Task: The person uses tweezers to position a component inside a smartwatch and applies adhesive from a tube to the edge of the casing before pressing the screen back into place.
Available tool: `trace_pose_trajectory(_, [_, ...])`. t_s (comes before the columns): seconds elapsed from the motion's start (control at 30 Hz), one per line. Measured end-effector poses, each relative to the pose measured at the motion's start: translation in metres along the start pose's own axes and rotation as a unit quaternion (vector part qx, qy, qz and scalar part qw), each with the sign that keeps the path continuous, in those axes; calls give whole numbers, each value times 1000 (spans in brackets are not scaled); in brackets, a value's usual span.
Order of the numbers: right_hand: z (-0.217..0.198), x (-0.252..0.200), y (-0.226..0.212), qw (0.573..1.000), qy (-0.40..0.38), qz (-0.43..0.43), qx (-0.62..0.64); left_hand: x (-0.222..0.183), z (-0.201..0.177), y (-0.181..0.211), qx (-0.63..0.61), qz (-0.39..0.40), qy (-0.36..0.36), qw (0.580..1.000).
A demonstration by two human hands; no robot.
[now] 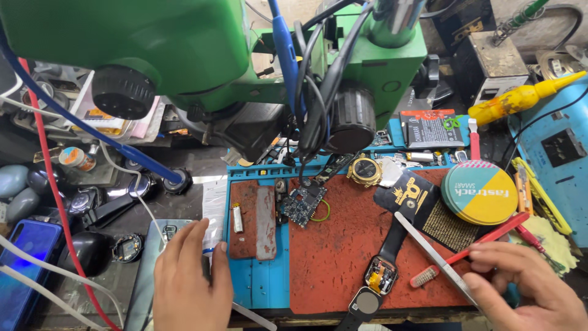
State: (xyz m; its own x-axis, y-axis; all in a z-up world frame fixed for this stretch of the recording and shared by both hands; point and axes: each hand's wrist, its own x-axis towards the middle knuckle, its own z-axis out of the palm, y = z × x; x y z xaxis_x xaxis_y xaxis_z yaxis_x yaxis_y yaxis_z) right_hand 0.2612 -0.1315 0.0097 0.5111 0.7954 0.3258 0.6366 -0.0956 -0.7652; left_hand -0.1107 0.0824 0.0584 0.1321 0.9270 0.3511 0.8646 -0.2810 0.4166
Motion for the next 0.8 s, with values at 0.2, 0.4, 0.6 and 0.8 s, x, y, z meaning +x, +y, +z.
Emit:
trace_pose_trajectory(0.2, [-8,5,-6,992,-88,-33,-89,9,12,-10,31,7,-49,998])
trace_pose_trajectory(0.4, [-1,24,-46,984,-31,101,-146,11,10,-7,43,-16,-45,998])
trace_pose_trajectory(0.6, [5,37,-69,983,51,53,-171,25,-5,5,-23,-136,-120,983])
trace_pose_trajectory(0.8, [3,18,-40,975,89,-62,-196,28,-9,7,-95,-192,-53,975])
